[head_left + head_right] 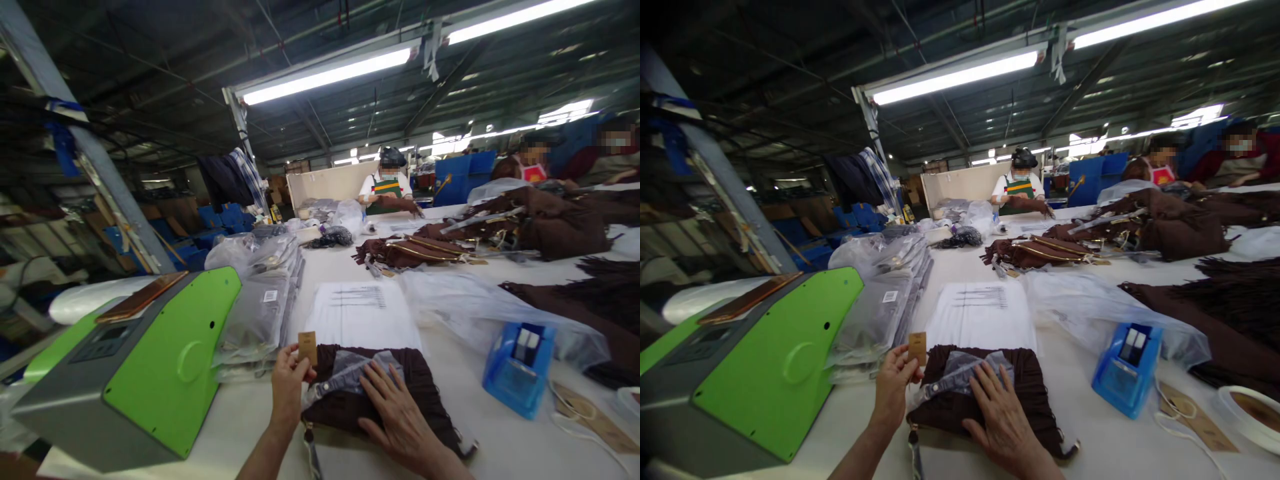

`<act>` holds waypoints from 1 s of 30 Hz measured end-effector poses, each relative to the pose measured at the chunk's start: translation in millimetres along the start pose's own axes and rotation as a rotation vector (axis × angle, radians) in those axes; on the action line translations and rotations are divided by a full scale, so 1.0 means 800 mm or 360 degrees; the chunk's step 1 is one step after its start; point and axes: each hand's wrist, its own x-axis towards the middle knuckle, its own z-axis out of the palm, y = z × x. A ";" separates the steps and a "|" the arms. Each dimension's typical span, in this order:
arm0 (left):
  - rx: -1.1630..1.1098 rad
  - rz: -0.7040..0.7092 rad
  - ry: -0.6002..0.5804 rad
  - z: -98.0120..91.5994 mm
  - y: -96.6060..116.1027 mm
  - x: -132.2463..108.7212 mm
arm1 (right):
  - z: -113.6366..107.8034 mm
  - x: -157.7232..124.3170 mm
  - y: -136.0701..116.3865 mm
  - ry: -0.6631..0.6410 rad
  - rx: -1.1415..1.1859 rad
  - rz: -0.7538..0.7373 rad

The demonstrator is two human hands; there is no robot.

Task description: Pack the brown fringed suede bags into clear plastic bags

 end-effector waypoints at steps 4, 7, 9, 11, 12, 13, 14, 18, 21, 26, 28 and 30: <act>0.0193 -0.0001 -0.0406 0.011 0.001 0.001 | 0.001 -0.001 0.002 0.0017 -0.0010 -0.0026; 0.0377 0.0064 -0.0633 0.025 -0.005 0.008 | 0.001 -0.002 0.003 0.0011 -0.0006 -0.0045; 0.0503 0.0111 -0.0674 0.034 -0.011 0.014 | 0.002 -0.004 0.003 0.0003 -0.0042 -0.0058; 0.0613 0.0132 -0.0661 0.040 -0.018 0.021 | 0.002 -0.005 0.002 0.0014 -0.0066 -0.0067; 0.0655 0.0132 -0.0643 0.042 -0.021 0.024 | 0.002 -0.005 0.002 0.0027 -0.0068 -0.0067; 0.0690 0.0126 -0.0619 0.043 -0.025 0.028 | 0.002 -0.005 0.002 0.0037 -0.0065 -0.0064; 0.0720 0.0116 -0.0590 0.044 -0.028 0.031 | 0.001 -0.004 0.002 0.0045 -0.0063 -0.0065; 0.0827 0.0094 -0.0592 0.046 -0.040 0.036 | -0.003 -0.001 0.003 0.0009 -0.0097 -0.0100; 0.0908 0.0136 -0.0737 0.045 -0.042 0.035 | -0.005 0.000 0.005 -0.0052 -0.0136 -0.0118; 0.1079 0.0287 -0.0841 0.041 -0.033 0.034 | -0.010 0.002 0.011 -0.0002 -0.0037 -0.0157; 0.1119 0.0325 -0.0850 0.041 -0.030 0.032 | -0.014 0.009 0.021 0.0101 0.0032 -0.0100; 0.1173 0.0343 -0.0885 0.041 -0.028 0.031 | -0.017 0.024 0.039 0.0182 0.0094 0.0107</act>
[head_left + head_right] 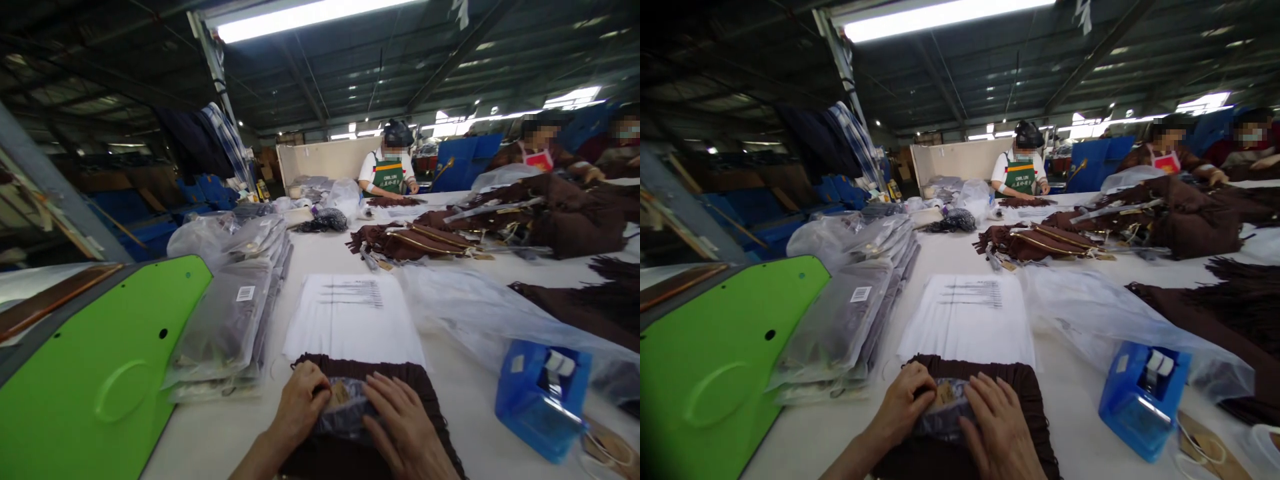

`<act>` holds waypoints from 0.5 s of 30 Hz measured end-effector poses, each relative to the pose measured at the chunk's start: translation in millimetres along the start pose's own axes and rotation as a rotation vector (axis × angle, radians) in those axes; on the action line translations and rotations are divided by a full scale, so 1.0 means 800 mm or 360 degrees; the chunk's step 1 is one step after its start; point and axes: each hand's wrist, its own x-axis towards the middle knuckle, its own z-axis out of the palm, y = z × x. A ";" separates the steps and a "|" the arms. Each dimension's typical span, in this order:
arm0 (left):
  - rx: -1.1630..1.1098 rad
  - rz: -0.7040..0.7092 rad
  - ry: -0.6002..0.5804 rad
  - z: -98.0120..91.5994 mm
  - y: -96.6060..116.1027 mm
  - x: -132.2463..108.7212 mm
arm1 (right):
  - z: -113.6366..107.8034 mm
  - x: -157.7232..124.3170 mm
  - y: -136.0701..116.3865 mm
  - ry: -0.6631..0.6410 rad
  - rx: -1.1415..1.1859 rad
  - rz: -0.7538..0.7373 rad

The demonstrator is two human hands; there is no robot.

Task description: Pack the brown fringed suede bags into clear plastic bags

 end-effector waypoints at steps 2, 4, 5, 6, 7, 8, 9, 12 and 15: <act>0.0063 0.0018 -0.0041 0.000 0.001 0.000 | 0.003 0.024 0.024 -0.0042 0.0065 0.0295; 0.0098 0.0049 -0.0033 -0.003 0.001 0.004 | 0.015 0.051 0.053 -0.0193 0.0134 0.0513; 0.0099 0.0067 0.0002 -0.006 -0.001 0.008 | 0.023 0.064 0.067 -0.0281 0.0165 0.0570; 0.0100 0.0081 0.0045 -0.010 -0.003 0.014 | 0.033 0.077 0.081 -0.0362 0.0193 0.0594; 0.0104 0.0084 0.0092 -0.014 -0.007 0.021 | 0.044 0.087 0.093 -0.0427 0.0215 0.0596; 0.0108 0.0075 0.0134 -0.017 -0.011 0.031 | 0.054 0.096 0.103 -0.0483 0.0234 0.0588; 0.0114 0.0059 0.0162 -0.020 -0.017 0.043 | 0.064 0.102 0.111 -0.0544 0.0255 0.0585; 0.0168 0.0024 0.0072 -0.019 -0.038 0.082 | 0.083 0.112 0.128 -0.0692 0.0312 0.0582; 0.0219 0.0019 -0.0123 -0.006 -0.057 0.117 | 0.089 0.114 0.136 -0.0765 0.0361 0.0591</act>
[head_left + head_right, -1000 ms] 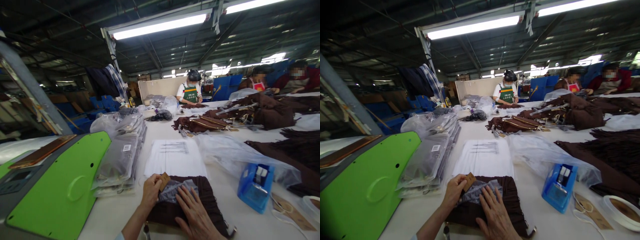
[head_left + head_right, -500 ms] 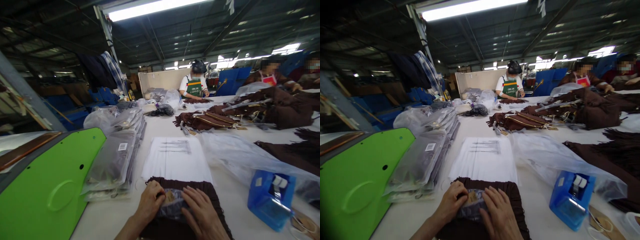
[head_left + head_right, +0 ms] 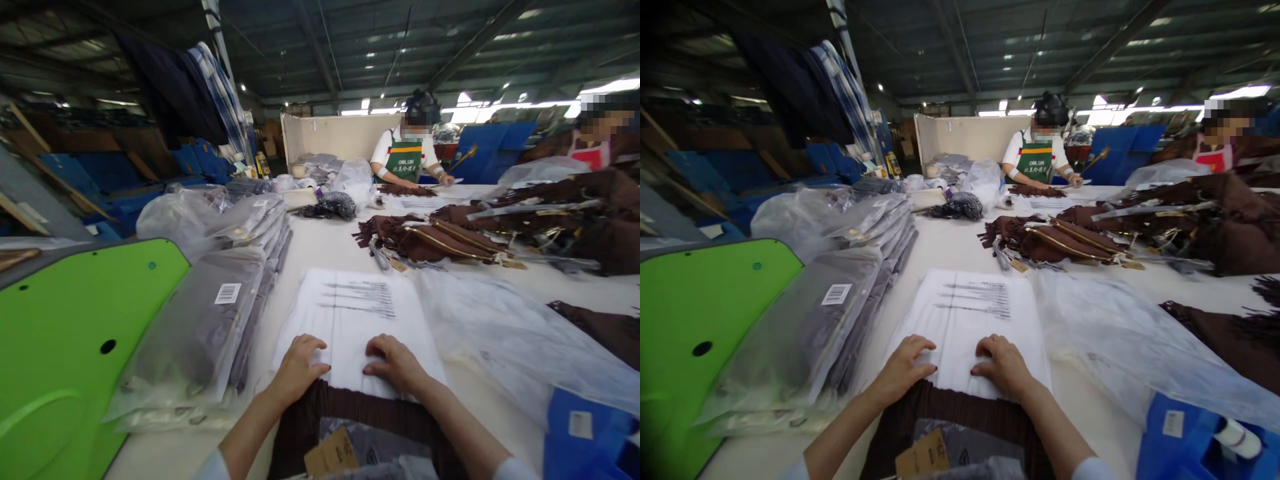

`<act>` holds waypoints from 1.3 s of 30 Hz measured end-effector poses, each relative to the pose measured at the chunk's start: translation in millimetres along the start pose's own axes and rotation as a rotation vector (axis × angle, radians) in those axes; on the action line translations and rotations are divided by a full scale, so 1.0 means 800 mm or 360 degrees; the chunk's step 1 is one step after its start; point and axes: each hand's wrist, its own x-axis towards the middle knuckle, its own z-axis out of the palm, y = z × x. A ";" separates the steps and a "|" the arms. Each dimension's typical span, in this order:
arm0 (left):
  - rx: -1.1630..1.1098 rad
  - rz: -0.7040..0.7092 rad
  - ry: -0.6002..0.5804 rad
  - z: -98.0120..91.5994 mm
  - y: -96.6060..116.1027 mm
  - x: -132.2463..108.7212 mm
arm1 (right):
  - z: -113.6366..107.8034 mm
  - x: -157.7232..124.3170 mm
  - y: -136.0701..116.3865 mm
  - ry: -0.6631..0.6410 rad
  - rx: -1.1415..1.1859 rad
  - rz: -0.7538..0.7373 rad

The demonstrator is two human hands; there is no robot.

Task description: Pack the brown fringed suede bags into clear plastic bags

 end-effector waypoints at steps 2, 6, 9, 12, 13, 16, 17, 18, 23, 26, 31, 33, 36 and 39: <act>0.0014 0.0018 -0.0087 0.009 -0.006 0.016 | 0.000 0.001 0.001 -0.0022 0.0017 0.0027; 0.0086 0.0083 -0.0225 0.017 -0.009 0.033 | 0.003 0.005 -0.001 -0.0006 0.0019 0.0105; 0.0136 0.0072 -0.0269 0.018 -0.010 0.039 | 0.005 0.009 -0.001 -0.0021 0.0019 0.0146; 0.0175 0.0023 -0.0269 0.020 -0.011 0.044 | 0.002 0.010 0.000 -0.0080 0.0034 0.0152; 0.0186 0.0007 -0.0262 0.021 -0.011 0.046 | 0.000 0.009 0.000 -0.0109 0.0044 0.0135; 0.0216 -0.0035 -0.0228 0.025 -0.009 0.052 | -0.006 -0.001 -0.002 -0.0184 0.0065 0.0043; 0.0226 -0.0046 -0.0216 0.026 -0.008 0.054 | -0.007 -0.004 -0.003 -0.0192 0.0062 0.0017; 0.0236 -0.0055 -0.0205 0.026 -0.007 0.057 | -0.007 -0.007 -0.003 -0.0193 0.0056 -0.0003; 0.0287 -0.0014 -0.0255 0.018 -0.003 0.064 | -0.005 -0.005 0.001 -0.0173 0.0055 -0.0068; 0.0296 0.0092 -0.0367 0.008 0.001 0.055 | -0.003 0.004 0.007 -0.0152 0.0071 -0.0059; 0.0371 0.0224 -0.0449 0.007 0.007 0.045 | 0.002 0.019 0.016 -0.0148 0.0108 0.0053; 0.0375 0.0230 -0.0445 0.011 0.007 0.049 | 0.002 0.024 0.019 -0.0176 0.0133 0.0090; 0.0349 0.0237 -0.0456 0.013 0.006 0.060 | -0.003 0.029 0.019 -0.0202 0.0152 0.0116; 0.0331 0.0260 -0.0474 0.010 0.006 0.067 | -0.015 0.022 0.012 -0.0220 0.0163 0.0087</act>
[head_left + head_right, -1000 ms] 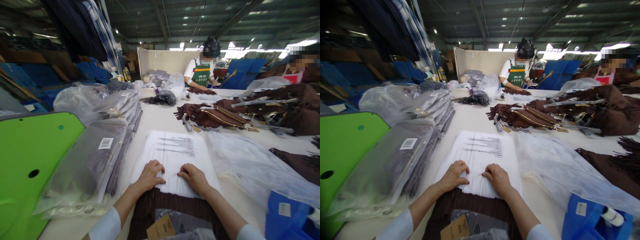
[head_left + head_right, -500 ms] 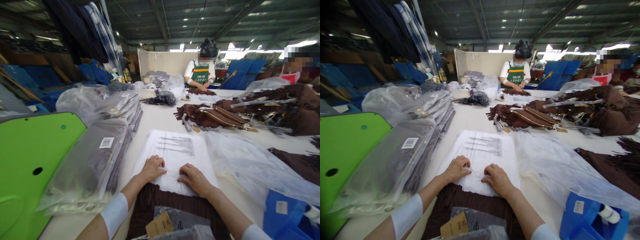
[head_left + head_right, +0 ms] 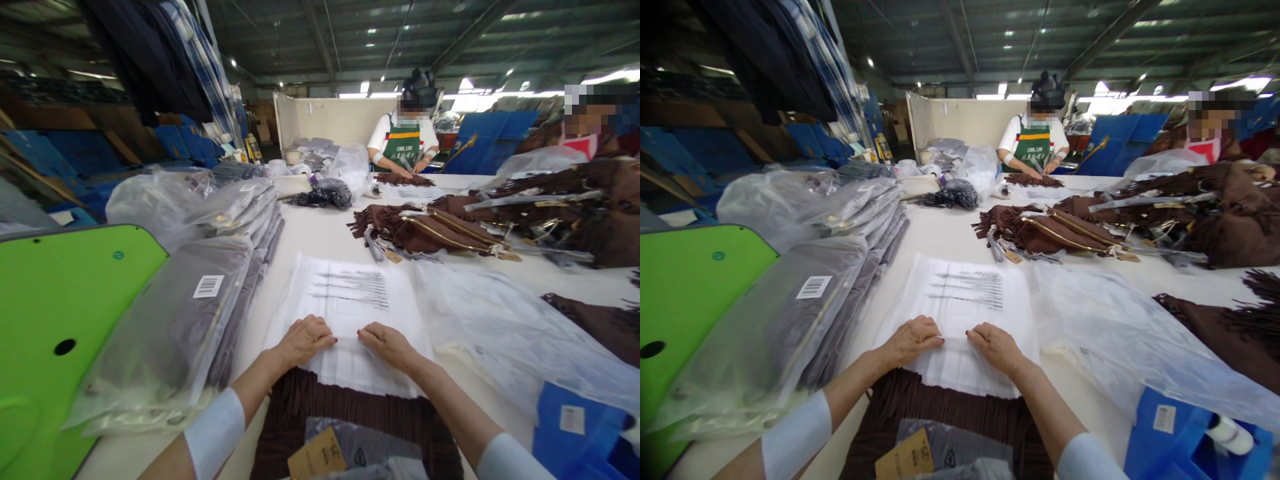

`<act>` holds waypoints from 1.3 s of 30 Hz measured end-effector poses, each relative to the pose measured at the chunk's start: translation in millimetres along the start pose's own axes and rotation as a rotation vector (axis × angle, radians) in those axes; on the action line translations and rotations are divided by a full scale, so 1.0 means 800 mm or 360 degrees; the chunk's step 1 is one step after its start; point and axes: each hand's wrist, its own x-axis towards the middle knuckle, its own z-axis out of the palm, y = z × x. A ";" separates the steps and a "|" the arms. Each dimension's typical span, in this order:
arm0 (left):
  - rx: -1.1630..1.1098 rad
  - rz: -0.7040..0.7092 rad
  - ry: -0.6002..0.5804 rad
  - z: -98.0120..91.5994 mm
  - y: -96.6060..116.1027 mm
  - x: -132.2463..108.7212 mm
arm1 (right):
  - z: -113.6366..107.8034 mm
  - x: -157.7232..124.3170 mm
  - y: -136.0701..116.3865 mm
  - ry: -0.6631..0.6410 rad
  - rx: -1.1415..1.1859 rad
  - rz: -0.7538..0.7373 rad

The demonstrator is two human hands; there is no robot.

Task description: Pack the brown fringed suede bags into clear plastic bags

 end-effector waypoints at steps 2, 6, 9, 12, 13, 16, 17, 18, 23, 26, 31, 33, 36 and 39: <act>0.0000 -0.0002 0.0007 -0.002 0.000 0.000 | -0.007 -0.014 -0.009 0.0019 -0.0018 -0.0032; 0.0004 -0.0024 0.0045 -0.003 0.002 -0.003 | -0.011 -0.042 -0.026 0.0154 -0.0172 -0.0069; -0.0004 -0.0038 0.0059 -0.005 0.007 -0.008 | -0.005 -0.046 -0.031 0.0246 -0.0258 -0.0011; -0.0008 -0.0039 0.0062 -0.008 0.015 -0.014 | 0.001 -0.037 -0.030 0.0312 -0.0230 0.0072; -0.0007 -0.0033 0.0065 -0.009 0.018 -0.016 | 0.003 -0.034 -0.029 0.0322 -0.0199 0.0093; -0.0016 -0.0021 0.0091 -0.006 0.030 -0.018 | 0.006 -0.029 -0.028 0.0344 -0.0081 0.0159; -0.0021 -0.0024 0.0104 -0.004 0.034 -0.018 | 0.007 -0.028 -0.029 0.0354 -0.0038 0.0182; -0.0026 -0.0029 0.0114 -0.002 0.037 -0.017 | 0.008 -0.028 -0.029 0.0365 0.0005 0.0205; -0.0018 -0.0104 0.0106 0.005 0.050 -0.007 | 0.010 -0.028 -0.025 0.0388 0.0249 0.0272; 0.0001 -0.0214 0.0104 0.002 0.053 -0.004 | 0.008 -0.029 -0.020 0.0361 0.0421 0.0279; 0.0103 -0.0451 0.0096 -0.003 0.055 -0.005 | 0.004 -0.035 -0.017 0.0373 0.0530 0.0215; 0.0165 -0.0559 0.0108 -0.003 0.054 -0.005 | 0.004 -0.039 -0.020 0.0397 0.0493 0.0168; 0.0241 -0.0663 0.0104 -0.003 0.052 -0.006 | 0.006 -0.046 -0.026 0.0460 0.0383 0.0101; 0.0308 -0.0715 0.0092 -0.005 0.048 -0.011 | 0.005 -0.052 -0.028 0.0538 0.0233 0.0042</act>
